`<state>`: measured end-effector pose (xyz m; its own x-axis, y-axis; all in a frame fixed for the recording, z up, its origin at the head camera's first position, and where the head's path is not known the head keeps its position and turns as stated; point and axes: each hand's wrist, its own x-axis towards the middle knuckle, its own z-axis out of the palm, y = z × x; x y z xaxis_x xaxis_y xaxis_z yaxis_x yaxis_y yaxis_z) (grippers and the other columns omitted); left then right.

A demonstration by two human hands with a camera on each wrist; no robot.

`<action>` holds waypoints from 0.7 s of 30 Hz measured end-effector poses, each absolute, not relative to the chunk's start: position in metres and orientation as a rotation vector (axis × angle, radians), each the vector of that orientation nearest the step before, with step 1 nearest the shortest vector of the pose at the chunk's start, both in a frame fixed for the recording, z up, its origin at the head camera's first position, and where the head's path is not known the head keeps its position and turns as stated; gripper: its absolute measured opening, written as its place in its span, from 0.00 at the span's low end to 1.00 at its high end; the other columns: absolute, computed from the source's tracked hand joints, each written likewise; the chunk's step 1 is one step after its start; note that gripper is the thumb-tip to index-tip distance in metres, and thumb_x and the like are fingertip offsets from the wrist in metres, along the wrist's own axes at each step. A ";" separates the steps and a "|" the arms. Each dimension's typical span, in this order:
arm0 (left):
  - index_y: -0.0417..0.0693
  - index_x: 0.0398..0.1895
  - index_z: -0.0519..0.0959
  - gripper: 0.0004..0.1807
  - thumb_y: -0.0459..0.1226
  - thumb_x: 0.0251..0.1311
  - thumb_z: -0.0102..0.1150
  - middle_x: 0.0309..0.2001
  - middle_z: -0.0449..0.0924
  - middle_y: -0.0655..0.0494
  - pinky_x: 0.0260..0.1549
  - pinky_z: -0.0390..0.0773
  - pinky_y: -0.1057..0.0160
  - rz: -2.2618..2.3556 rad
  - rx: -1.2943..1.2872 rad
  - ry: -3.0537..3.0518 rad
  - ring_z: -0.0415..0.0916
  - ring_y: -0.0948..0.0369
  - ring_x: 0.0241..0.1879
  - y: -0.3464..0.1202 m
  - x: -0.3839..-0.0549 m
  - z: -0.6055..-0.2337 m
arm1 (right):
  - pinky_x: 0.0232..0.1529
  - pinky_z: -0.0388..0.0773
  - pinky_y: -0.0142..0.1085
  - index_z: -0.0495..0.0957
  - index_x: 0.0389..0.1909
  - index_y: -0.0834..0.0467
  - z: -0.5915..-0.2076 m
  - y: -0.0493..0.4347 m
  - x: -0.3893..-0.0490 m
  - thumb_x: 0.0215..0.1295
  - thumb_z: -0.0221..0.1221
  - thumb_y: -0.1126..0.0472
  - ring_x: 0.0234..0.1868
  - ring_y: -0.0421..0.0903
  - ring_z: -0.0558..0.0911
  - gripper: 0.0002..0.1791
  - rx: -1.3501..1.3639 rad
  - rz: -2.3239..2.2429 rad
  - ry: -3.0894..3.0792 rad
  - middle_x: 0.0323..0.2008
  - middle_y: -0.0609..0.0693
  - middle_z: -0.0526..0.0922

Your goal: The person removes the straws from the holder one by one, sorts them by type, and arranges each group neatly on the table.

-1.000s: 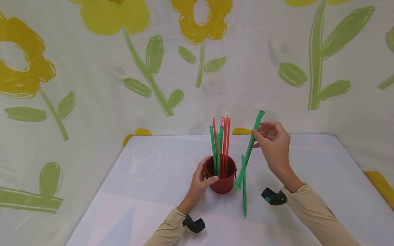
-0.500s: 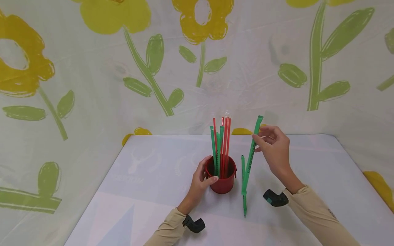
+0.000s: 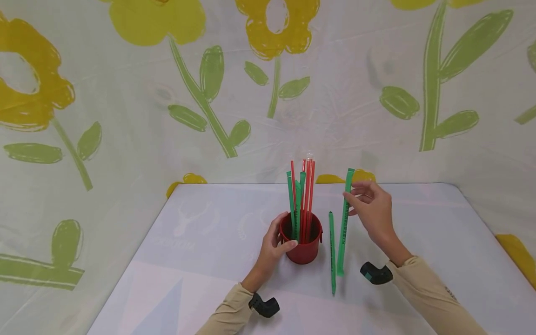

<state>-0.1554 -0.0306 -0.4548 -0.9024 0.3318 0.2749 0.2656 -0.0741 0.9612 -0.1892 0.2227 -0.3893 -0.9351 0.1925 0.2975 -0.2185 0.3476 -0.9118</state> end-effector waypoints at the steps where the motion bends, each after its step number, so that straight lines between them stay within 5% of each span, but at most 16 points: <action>1: 0.39 0.70 0.54 0.37 0.37 0.58 0.55 0.68 0.60 0.47 0.60 0.61 0.43 2.164 0.681 2.105 0.58 0.49 0.65 -0.030 -0.155 -0.455 | 0.24 0.80 0.33 0.73 0.50 0.65 -0.391 0.223 -0.189 0.61 0.62 0.58 0.30 0.34 0.81 0.20 0.023 1.614 -2.268 0.35 0.46 0.77; 21: 0.40 0.70 0.55 0.37 0.39 0.58 0.55 0.67 0.62 0.47 0.59 0.63 0.42 2.145 0.675 2.139 0.58 0.49 0.65 -0.029 -0.156 -0.456 | 0.26 0.81 0.34 0.73 0.51 0.65 -0.423 0.229 -0.193 0.61 0.62 0.53 0.28 0.36 0.80 0.24 -0.073 1.588 -2.421 0.39 0.55 0.78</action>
<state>-0.1560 -0.0291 -0.4560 -0.9048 0.3261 0.2739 0.2730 -0.0494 0.9607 -0.1929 0.2294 -0.4227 -0.9688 0.1748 0.1760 -0.0917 0.4068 -0.9089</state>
